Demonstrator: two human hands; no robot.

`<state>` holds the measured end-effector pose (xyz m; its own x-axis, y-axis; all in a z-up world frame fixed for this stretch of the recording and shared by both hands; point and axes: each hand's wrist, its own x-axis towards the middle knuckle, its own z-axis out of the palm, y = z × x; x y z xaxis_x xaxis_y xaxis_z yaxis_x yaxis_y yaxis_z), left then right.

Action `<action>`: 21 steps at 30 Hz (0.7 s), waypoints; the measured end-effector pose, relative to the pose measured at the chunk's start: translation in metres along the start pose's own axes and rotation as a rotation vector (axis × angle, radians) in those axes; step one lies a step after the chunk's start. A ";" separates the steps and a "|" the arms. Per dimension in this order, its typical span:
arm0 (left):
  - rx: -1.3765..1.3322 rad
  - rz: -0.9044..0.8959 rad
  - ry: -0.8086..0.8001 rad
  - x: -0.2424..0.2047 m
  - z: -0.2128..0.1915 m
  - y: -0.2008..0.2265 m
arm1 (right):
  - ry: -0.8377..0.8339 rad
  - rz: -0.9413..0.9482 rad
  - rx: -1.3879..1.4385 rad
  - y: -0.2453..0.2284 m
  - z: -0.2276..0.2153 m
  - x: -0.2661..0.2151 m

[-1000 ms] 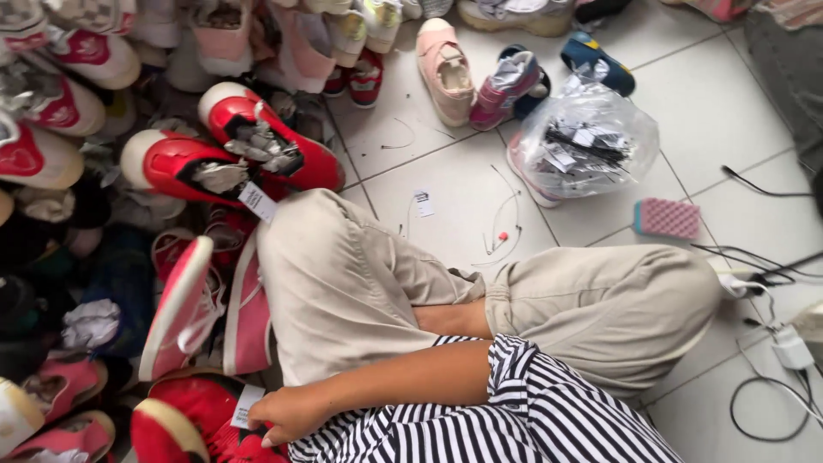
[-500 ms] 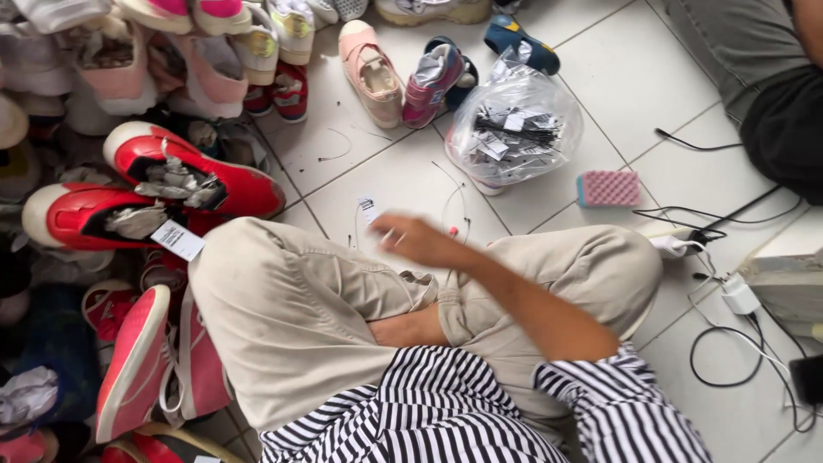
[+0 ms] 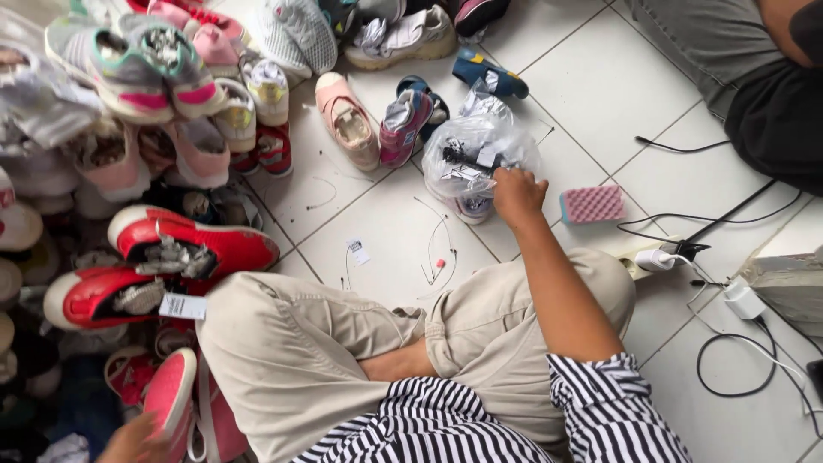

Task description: The person sits on the floor and attaches price tags to several pairs of shoes using zip ties. They handle red sneakers and blue sandals, securing tags to the laces or straps.

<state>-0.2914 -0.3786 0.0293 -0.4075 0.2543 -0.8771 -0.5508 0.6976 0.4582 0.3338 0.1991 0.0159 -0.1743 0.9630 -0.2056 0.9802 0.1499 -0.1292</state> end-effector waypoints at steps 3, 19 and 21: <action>0.713 0.140 0.154 -0.030 0.140 0.090 | -0.041 0.155 0.083 -0.017 -0.043 -0.026; 1.613 1.303 -0.260 -0.065 0.432 0.054 | -0.122 0.223 0.539 -0.033 -0.113 -0.066; 1.570 1.299 -0.277 -0.067 0.431 0.053 | 0.235 0.167 0.530 0.006 -0.066 -0.046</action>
<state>0.0204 -0.0699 0.0499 0.2193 0.9366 -0.2732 0.9325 -0.1188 0.3411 0.3539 0.1705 0.0884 0.0621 0.9967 -0.0529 0.8017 -0.0813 -0.5921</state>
